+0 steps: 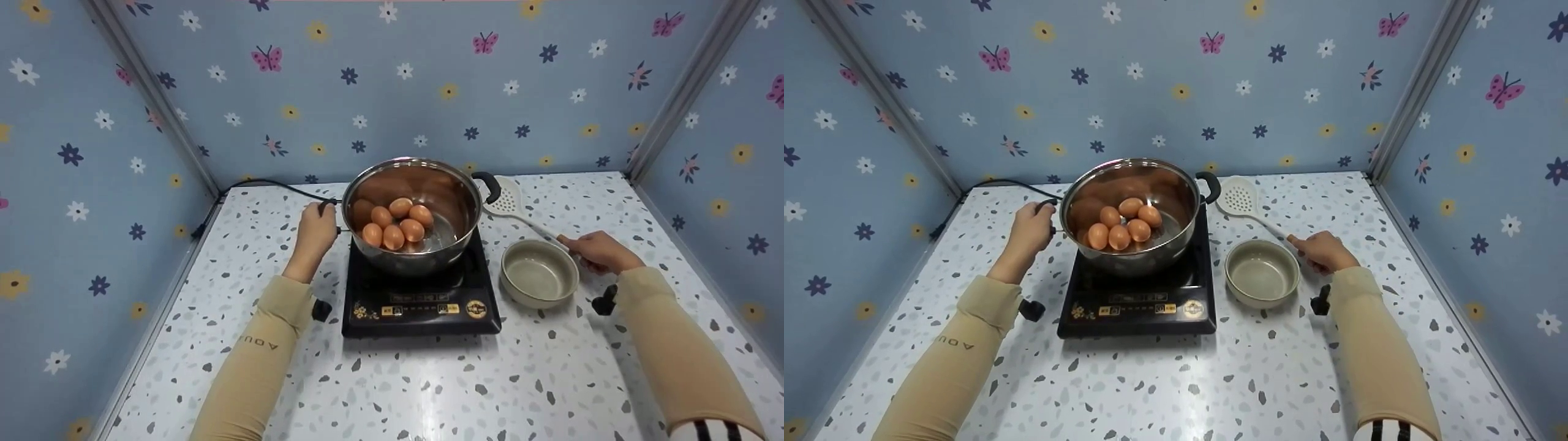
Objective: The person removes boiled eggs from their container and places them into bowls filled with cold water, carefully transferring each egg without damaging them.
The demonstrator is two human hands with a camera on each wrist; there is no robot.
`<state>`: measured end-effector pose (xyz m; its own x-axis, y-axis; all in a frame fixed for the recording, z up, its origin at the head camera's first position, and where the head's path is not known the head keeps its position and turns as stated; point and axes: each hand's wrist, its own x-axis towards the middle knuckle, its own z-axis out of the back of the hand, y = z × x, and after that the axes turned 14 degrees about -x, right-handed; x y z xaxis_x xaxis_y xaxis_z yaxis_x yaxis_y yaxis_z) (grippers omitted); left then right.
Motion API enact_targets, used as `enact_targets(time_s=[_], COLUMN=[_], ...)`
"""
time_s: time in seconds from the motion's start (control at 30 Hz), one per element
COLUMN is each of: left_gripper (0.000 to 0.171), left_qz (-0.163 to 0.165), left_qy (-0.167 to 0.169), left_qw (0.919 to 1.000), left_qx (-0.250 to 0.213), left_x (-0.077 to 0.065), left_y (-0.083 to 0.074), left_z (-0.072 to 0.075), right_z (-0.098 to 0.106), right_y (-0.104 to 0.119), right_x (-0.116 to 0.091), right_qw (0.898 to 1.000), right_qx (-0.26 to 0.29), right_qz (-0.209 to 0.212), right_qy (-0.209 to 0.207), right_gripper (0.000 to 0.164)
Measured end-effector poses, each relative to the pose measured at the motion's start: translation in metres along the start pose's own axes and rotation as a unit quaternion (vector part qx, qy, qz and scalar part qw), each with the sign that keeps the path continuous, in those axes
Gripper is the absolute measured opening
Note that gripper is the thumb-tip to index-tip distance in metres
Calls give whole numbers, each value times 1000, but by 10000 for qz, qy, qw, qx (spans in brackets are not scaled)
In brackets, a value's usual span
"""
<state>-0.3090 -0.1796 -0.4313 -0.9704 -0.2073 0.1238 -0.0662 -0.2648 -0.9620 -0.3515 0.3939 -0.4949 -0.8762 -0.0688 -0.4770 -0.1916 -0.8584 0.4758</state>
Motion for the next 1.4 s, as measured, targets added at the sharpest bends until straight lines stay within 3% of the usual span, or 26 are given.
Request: enact_targets(time_s=[0.2,0.47,0.6,1.03,1.4], left_gripper=[27,27,26,29,27], left_qz=[-32,-51,-72,15,11], left_qy=[-8,42,19,14,78], left_qw=[10000,9999,10000,10000,10000], left_qx=[-7,78,49,-15,-50], left_x=[1,2,1,-1,-1], left_y=[0,0,-1,1,0], left_z=[-2,-4,-3,-1,1], right_z=[-1,-2,-2,13,27], right_y=[2,-1,-1,10,19], right_x=[0,-2,-3,-16,-30], right_qw=[10000,9985,9979,9965,9937], right_qx=[21,-101,-145,-211,-151], right_qz=[-57,62,39,63,167], right_qy=[41,-533,-633,-806,-1101], right_gripper=[54,62,67,80,79])
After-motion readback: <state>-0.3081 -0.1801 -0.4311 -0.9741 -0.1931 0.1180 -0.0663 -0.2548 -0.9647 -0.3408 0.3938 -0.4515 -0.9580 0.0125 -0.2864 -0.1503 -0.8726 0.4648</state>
